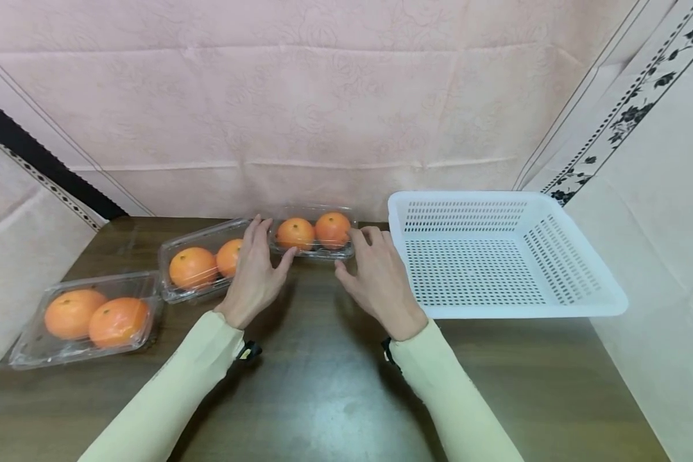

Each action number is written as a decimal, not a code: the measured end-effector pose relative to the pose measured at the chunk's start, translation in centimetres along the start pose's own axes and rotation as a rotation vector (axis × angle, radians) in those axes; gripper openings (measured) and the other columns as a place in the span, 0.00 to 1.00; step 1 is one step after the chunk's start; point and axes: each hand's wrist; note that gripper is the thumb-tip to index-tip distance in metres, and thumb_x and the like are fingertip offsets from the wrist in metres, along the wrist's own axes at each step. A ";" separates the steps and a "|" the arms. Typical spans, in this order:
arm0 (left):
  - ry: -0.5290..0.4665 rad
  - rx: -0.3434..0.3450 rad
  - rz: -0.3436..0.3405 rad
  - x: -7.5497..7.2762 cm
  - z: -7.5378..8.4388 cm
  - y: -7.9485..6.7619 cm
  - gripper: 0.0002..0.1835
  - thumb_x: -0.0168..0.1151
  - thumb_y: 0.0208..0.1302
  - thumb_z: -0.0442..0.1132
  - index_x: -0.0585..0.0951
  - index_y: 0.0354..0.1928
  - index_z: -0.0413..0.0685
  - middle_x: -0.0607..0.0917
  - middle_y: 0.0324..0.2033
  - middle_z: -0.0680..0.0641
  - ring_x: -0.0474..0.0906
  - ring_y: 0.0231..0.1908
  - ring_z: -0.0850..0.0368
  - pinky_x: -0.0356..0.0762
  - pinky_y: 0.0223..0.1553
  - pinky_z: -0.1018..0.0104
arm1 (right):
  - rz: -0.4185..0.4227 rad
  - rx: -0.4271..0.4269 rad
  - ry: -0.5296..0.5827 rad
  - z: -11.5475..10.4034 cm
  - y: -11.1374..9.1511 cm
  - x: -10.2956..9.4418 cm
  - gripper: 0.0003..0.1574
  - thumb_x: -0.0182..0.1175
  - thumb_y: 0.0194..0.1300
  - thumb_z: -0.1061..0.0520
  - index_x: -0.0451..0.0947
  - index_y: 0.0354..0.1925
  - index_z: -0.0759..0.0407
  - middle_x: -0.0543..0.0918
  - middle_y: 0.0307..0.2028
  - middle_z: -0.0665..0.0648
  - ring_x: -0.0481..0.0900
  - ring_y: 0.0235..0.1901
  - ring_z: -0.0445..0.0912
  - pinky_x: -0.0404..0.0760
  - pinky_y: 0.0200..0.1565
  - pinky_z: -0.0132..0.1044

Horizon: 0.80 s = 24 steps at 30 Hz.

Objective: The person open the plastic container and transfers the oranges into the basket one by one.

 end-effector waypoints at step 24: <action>0.293 -0.090 -0.241 1.4 0.7 2.1 0.51 0.61 0.73 0.54 0.45 0.78 0.29 0.46 0.79 0.27 0.43 0.80 0.33 0.50 0.81 0.44 | -0.033 0.071 0.075 1.0 2.4 5.1 0.45 0.65 0.69 0.52 0.58 0.77 0.59 0.55 0.76 0.75 0.64 0.72 0.70 0.71 0.72 0.63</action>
Point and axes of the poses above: each hand's wrist, its own y-axis towards the middle knuckle, its own x-axis out of the palm, z = x × y
